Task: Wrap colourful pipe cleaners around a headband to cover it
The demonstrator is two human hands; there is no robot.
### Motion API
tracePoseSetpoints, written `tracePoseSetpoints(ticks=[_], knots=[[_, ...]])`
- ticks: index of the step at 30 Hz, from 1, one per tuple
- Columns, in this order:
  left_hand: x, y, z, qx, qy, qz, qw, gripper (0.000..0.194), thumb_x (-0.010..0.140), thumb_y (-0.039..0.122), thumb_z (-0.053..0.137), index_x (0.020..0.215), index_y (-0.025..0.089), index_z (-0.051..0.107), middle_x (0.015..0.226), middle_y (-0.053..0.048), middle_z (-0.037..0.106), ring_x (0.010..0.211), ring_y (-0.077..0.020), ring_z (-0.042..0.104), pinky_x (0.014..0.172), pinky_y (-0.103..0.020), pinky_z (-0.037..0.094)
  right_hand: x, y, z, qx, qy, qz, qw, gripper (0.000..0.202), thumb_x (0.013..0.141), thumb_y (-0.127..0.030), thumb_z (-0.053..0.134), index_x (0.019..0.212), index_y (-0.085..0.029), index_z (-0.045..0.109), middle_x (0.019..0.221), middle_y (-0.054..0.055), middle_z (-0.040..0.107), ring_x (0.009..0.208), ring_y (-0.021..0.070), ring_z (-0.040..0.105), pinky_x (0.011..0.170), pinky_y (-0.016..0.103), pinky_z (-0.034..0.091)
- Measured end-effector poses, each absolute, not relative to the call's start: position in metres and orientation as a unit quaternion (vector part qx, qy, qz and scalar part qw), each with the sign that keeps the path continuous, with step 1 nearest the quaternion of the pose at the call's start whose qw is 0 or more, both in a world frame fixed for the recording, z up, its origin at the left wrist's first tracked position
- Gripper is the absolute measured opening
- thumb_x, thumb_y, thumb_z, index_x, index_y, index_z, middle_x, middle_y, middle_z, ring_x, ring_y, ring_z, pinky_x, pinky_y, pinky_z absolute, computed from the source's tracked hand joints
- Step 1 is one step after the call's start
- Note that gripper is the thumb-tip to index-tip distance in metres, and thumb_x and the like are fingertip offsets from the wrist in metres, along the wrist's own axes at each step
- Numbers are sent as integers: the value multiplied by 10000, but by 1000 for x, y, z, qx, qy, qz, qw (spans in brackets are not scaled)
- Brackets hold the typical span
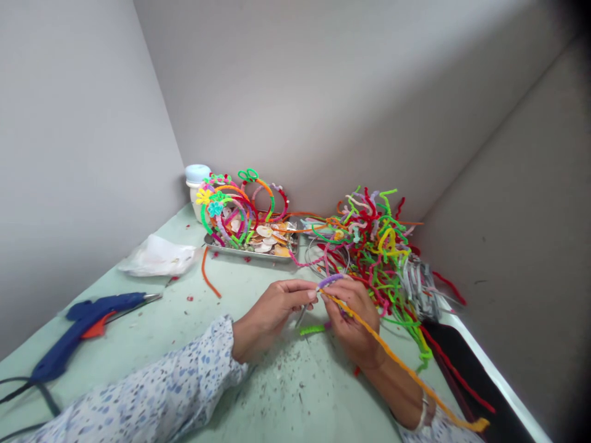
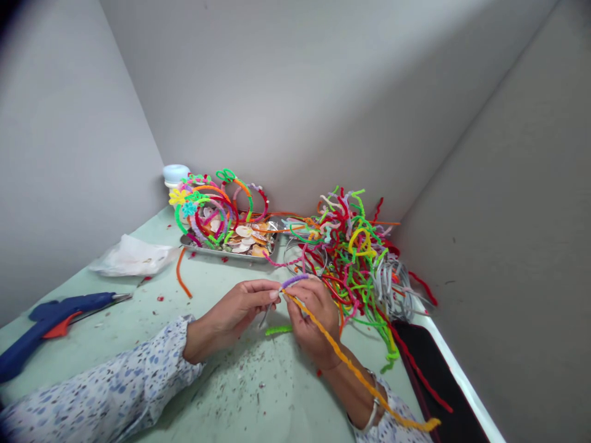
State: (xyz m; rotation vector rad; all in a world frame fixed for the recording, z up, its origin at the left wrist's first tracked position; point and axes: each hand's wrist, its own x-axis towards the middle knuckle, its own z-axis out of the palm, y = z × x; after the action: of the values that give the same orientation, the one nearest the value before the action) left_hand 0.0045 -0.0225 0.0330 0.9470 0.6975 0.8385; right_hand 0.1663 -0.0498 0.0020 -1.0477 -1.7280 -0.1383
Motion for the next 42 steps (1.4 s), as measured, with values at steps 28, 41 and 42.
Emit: tracePoseSetpoints(ticks=[28,41,42], knots=[[10,-30,32,362,290,375,803,226,634,173,713,853,132,675,745,-17,608,630,-72,516,634,-202,363,167,-50,0,-418,-724,-96,541,310,713,-42,626,964,-221,594,905,40,584,855,177,580,789,362,503],[11,-33,36,339,274,388,812,220,642,140,685,859,137,650,758,-5,577,623,-64,502,636,-197,376,168,-50,-1,-411,-729,-96,539,295,721,-53,626,969,-207,584,908,51,591,868,182,580,796,369,499],[11,-34,36,340,272,390,812,215,647,136,678,859,139,647,754,-2,572,622,-62,500,635,-195,375,167,-50,-1,-411,-730,-95,538,292,721,-52,626,966,-206,584,906,51,592,868,181,580,790,365,500]])
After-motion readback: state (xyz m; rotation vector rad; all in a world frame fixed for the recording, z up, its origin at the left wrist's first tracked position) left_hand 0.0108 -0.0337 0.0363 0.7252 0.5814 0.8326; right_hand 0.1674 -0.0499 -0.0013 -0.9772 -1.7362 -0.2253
